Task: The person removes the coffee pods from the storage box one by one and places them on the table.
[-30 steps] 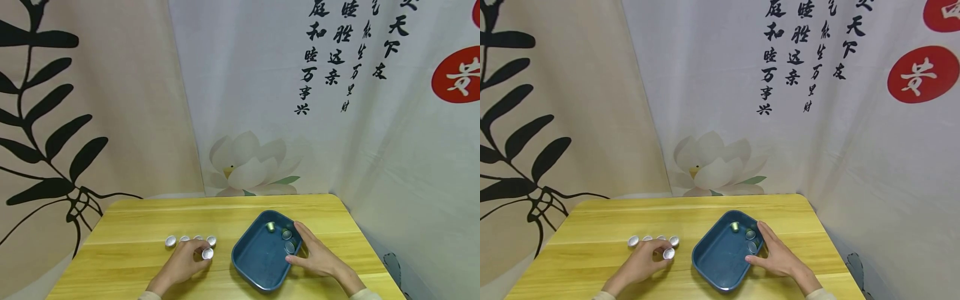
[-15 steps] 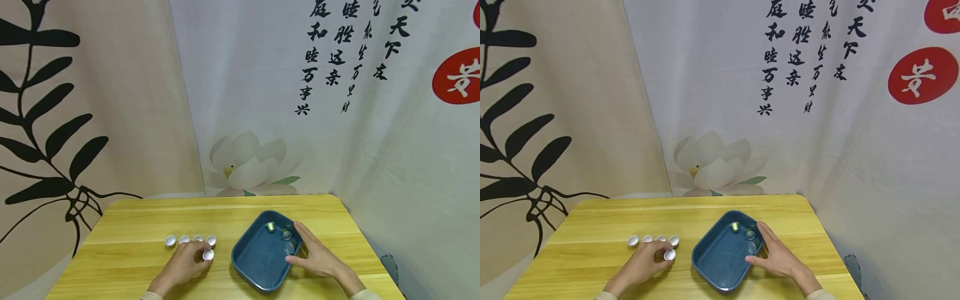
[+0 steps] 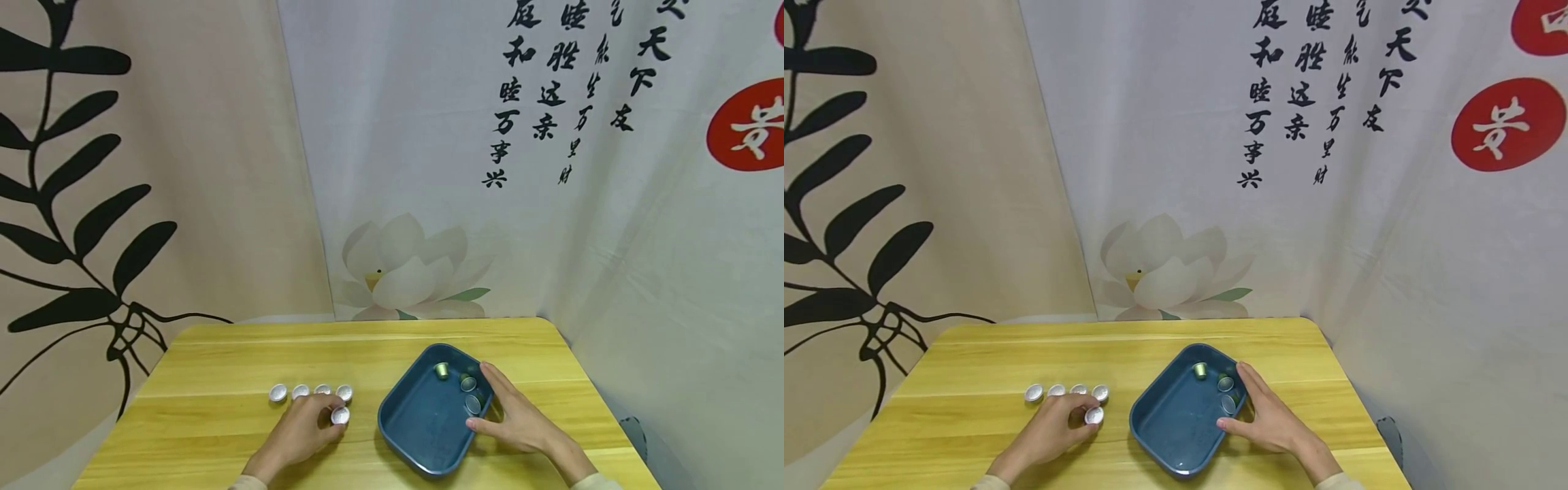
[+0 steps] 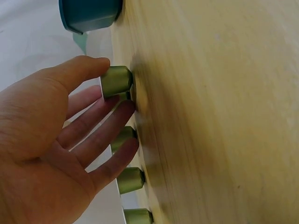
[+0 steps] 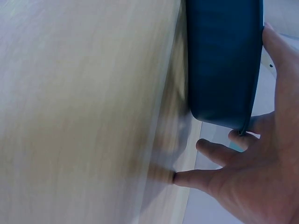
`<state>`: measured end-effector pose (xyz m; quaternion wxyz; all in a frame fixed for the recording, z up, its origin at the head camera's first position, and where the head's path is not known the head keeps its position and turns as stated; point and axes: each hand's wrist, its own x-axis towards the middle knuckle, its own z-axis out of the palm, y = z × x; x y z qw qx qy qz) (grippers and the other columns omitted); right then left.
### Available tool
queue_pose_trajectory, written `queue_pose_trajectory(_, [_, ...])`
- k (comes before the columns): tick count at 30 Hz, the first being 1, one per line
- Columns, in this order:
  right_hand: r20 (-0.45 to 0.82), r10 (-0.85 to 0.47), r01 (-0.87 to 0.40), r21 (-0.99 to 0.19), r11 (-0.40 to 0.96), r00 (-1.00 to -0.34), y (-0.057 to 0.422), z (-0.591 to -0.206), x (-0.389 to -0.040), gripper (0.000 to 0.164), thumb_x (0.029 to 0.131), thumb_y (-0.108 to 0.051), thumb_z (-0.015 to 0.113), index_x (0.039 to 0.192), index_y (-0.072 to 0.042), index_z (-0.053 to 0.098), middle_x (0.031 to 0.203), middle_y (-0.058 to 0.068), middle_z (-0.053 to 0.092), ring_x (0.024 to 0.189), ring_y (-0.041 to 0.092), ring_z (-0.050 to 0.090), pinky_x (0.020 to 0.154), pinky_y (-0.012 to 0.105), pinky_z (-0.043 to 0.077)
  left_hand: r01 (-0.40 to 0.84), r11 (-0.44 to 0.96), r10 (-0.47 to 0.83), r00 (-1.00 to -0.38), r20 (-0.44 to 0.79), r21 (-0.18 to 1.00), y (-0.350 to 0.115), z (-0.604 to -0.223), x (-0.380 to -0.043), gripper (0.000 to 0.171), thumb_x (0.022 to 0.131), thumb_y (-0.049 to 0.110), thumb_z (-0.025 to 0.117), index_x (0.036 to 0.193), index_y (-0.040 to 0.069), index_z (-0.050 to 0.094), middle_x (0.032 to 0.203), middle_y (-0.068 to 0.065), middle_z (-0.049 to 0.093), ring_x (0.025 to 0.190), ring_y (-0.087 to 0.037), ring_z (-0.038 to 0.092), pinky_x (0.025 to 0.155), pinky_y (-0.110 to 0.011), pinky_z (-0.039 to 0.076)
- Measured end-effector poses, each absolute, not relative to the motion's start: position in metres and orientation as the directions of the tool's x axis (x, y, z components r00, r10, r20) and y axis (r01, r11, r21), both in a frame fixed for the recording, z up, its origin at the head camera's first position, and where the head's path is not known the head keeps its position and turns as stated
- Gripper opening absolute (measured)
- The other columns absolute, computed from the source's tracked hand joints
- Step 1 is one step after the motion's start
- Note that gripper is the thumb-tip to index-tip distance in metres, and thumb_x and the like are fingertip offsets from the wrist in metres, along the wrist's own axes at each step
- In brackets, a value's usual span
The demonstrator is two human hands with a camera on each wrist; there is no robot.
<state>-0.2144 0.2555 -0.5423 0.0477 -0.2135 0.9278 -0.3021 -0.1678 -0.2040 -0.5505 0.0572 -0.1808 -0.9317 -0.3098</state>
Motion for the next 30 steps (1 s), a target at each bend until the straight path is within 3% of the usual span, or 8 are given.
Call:
queue_pose_trajectory(17, [0.035, -0.429, -0.368, -0.582, 0.725, -0.903, 0.256, -0.544, -0.216, 0.118, 0.098, -0.066, 0.081, 0.18, -0.006, 0.022, 0.188, 0.024, 0.021, 0.17, 0.053, 0.032, 0.129, 0.077, 0.04, 0.339, 0.755, 0.285, -0.941, 0.185, 0.562, -0.206, -0.547, -0.165, 0.028, 0.092, 0.028, 0.095, 0.116, 0.023, 0.083, 0.112, 0.008, 0.084, 0.104, -0.008, 0.074, 0.092, -0.034, 0.064])
queue_pose_trajectory(30, [0.05, -0.428, -0.375, -0.579, 0.724, -0.902, 0.254, -0.542, -0.215, 0.118, 0.097, -0.065, 0.081, 0.179, -0.004, 0.023, 0.187, 0.025, 0.023, 0.169, 0.054, 0.034, 0.128, 0.076, 0.041, 0.288, 0.768, 0.245, -0.957, 0.153, 0.573, -0.217, -0.529, -0.152, 0.041, 0.091, 0.043, 0.095, 0.125, 0.027, 0.081, 0.123, 0.003, 0.084, 0.114, -0.023, 0.08, 0.093, -0.051, 0.068])
